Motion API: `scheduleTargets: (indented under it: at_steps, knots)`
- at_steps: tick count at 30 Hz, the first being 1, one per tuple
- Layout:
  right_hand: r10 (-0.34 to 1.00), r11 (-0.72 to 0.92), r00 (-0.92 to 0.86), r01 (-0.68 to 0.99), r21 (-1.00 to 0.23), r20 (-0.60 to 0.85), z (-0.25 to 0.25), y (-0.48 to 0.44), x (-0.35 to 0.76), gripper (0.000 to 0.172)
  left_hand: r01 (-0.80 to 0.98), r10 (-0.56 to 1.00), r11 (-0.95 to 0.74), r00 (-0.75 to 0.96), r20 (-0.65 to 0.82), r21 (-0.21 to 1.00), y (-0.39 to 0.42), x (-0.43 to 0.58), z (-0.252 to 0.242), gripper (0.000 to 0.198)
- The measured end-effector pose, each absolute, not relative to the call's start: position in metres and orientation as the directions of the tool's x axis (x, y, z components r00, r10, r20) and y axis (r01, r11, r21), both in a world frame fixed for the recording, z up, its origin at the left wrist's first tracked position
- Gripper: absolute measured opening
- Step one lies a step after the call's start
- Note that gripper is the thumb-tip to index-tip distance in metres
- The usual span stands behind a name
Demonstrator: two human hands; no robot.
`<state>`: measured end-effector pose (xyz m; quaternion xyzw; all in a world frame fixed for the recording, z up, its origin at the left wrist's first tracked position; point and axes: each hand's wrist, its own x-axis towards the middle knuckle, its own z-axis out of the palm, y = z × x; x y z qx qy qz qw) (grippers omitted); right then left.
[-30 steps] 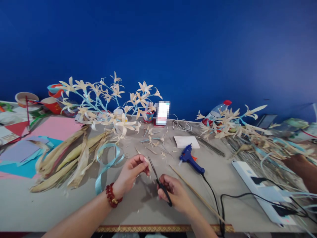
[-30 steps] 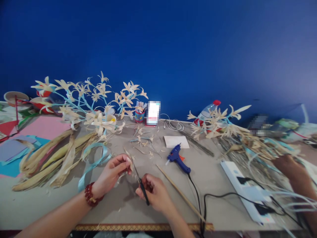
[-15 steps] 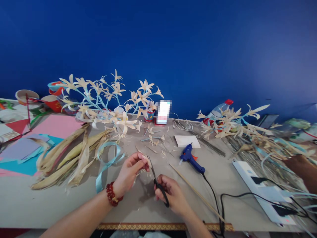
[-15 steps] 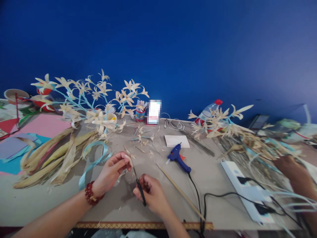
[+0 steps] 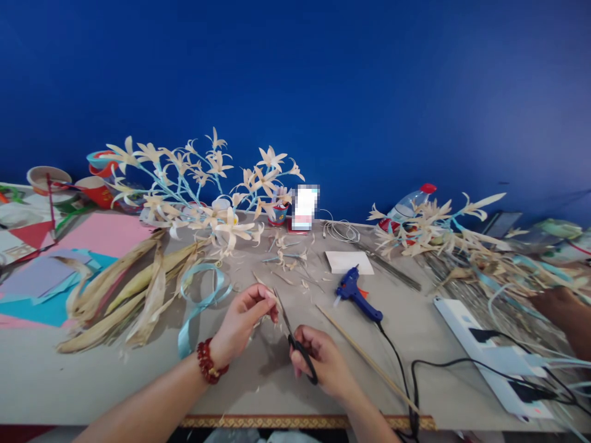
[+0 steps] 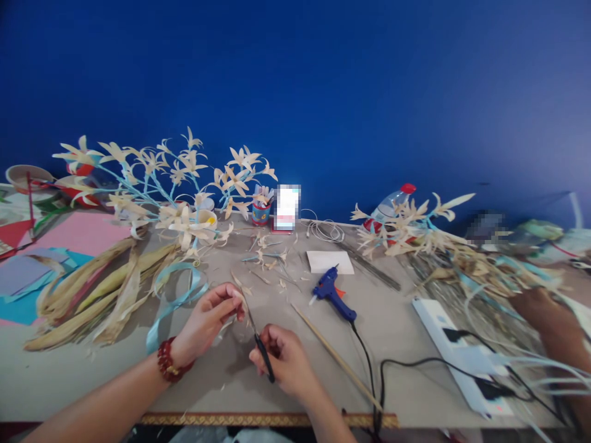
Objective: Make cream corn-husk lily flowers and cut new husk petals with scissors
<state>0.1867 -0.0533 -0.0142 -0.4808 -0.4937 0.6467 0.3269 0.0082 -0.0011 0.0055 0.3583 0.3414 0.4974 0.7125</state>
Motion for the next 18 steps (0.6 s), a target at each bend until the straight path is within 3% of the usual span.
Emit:
scheduleTargets:
  at_steps: [18]
  knots:
    - [0.909, -0.296, -0.291, 0.057, -0.953, -0.300, -0.0154, -0.0524, 0.1875, 0.046, -0.476, 0.952, 0.255, 0.278, -0.131, 0.842, 0.0015, 0.0070, 0.0020, 0.016]
